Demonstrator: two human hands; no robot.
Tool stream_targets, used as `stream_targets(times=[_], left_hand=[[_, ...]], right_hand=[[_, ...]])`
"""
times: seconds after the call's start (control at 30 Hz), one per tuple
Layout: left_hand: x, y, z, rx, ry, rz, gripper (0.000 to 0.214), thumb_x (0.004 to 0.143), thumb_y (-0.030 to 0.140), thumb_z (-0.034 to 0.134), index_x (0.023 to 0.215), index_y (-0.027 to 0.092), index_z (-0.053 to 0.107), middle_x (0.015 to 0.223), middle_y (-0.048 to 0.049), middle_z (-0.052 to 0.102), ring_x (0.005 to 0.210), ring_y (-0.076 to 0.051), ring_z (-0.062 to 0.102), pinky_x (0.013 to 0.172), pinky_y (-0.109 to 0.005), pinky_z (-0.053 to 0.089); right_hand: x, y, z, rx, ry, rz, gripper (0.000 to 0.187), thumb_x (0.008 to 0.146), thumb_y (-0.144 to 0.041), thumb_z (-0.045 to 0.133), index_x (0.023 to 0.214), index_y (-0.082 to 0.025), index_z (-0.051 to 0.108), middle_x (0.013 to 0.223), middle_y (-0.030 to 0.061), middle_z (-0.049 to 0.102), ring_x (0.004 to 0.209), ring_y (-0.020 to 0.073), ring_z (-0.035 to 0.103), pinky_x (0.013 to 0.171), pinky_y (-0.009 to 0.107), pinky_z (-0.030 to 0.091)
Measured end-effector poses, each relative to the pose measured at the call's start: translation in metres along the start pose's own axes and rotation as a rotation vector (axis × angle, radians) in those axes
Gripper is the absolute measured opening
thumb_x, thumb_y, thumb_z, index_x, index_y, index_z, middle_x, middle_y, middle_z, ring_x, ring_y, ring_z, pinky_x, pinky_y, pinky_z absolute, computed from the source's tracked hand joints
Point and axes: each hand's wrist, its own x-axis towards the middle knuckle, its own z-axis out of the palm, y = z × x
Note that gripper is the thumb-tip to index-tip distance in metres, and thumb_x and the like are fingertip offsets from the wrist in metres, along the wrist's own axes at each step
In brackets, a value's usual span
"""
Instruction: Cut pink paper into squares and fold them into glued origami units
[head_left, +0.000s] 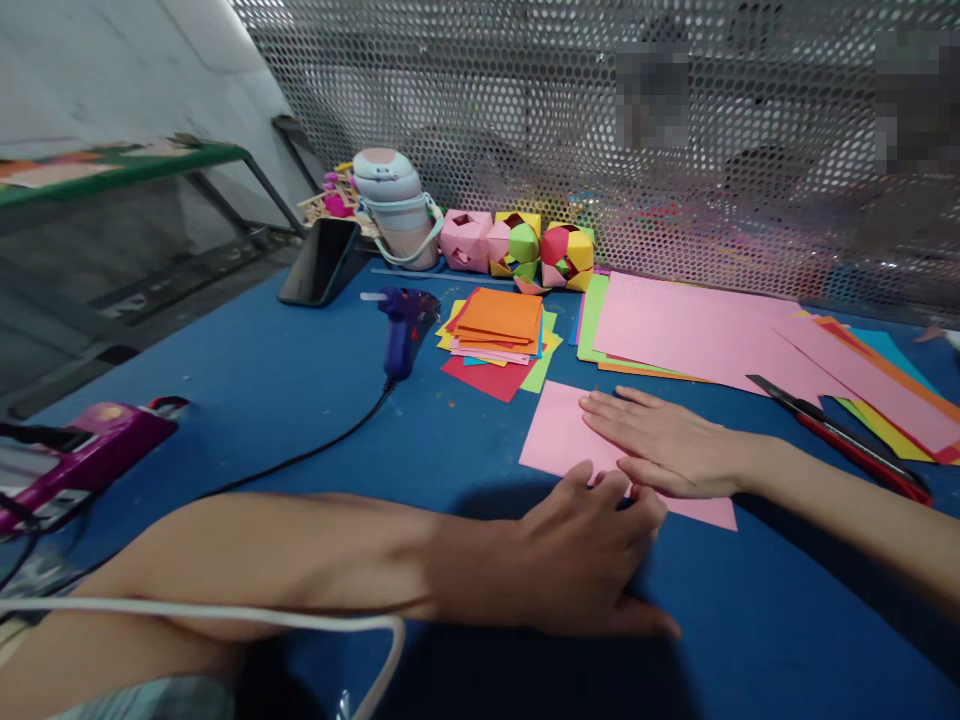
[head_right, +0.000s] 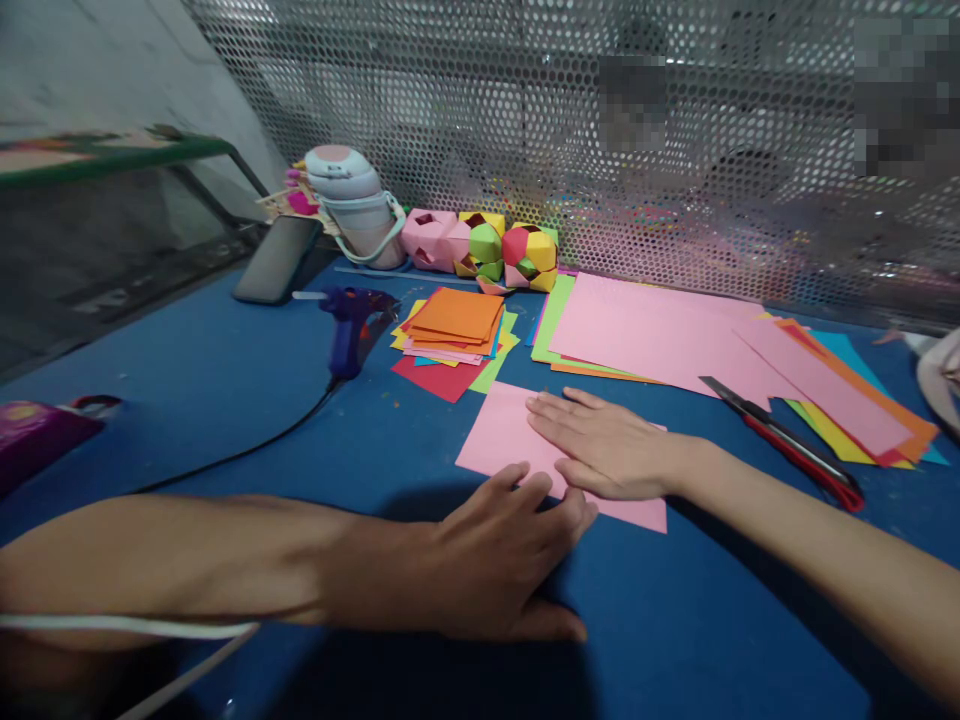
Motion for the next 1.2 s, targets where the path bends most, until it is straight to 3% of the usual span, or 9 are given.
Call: stream_targets(times=[0.2, 0.37, 0.53, 0.7, 0.97, 1.2], left_hand=[[-0.001, 0.0, 0.002, 0.003, 0.035, -0.003, 0.077, 0.084, 0.071, 0.02, 0.117, 0.01, 0.052, 0.118, -0.0098, 0.054, 0.096, -0.026, 0.045, 0.092, -0.045, 0.034], [-0.002, 0.0, 0.003, 0.01, 0.04, -0.006, 0.075, 0.086, 0.069, 0.016, 0.116, 0.011, 0.053, 0.12, -0.0081, 0.054, 0.093, -0.025, 0.045, 0.085, -0.043, 0.037], [-0.002, 0.0, 0.003, -0.012, 0.046, -0.015, 0.076, 0.085, 0.07, 0.019, 0.119, 0.01, 0.05, 0.116, -0.0065, 0.056, 0.093, -0.024, 0.045, 0.086, -0.042, 0.037], [-0.001, 0.001, 0.004, 0.0, 0.054, -0.031, 0.076, 0.084, 0.071, 0.021, 0.118, 0.01, 0.052, 0.114, -0.0073, 0.057, 0.102, -0.025, 0.045, 0.093, -0.043, 0.034], [-0.003, 0.003, 0.002, 0.038, 0.019, -0.038, 0.077, 0.084, 0.071, 0.024, 0.124, 0.008, 0.047, 0.122, -0.0106, 0.054, 0.1, -0.026, 0.049, 0.097, -0.043, 0.033], [0.001, 0.003, -0.003, -0.007, -0.067, -0.061, 0.07, 0.08, 0.072, 0.035, 0.116, 0.013, 0.048, 0.114, -0.0102, 0.055, 0.094, -0.026, 0.052, 0.093, -0.046, 0.039]], right_hand=[[0.029, 0.001, -0.006, 0.023, -0.033, -0.044, 0.058, 0.095, -0.036, 0.032, 0.143, -0.005, 0.026, 0.151, 0.014, 0.021, 0.141, 0.018, 0.014, 0.115, 0.043, 0.011], [0.051, 0.001, -0.007, 0.052, -0.038, -0.065, 0.059, 0.094, -0.035, 0.032, 0.143, -0.003, 0.026, 0.152, 0.0148, 0.019, 0.141, 0.0203, 0.012, 0.115, 0.043, 0.01], [0.053, 0.003, -0.002, 0.082, -0.014, -0.071, 0.059, 0.093, -0.034, 0.033, 0.143, -0.004, 0.025, 0.152, 0.0143, 0.018, 0.141, 0.0196, 0.01, 0.115, 0.042, 0.01], [0.024, 0.005, 0.005, 0.087, 0.019, 0.01, 0.062, 0.094, -0.04, 0.034, 0.146, -0.009, 0.02, 0.153, 0.0131, 0.014, 0.141, 0.0196, 0.01, 0.115, 0.042, 0.013], [-0.06, -0.002, 0.013, 0.023, 0.059, 0.196, 0.064, 0.094, -0.042, 0.038, 0.148, -0.018, 0.011, 0.153, 0.0078, 0.015, 0.14, 0.0236, 0.016, 0.113, 0.047, 0.02], [-0.122, -0.007, 0.019, -0.115, 0.112, 0.322, 0.066, 0.092, -0.036, 0.042, 0.148, -0.021, 0.01, 0.151, 0.008, 0.026, 0.137, 0.0249, 0.027, 0.11, 0.05, 0.028]])
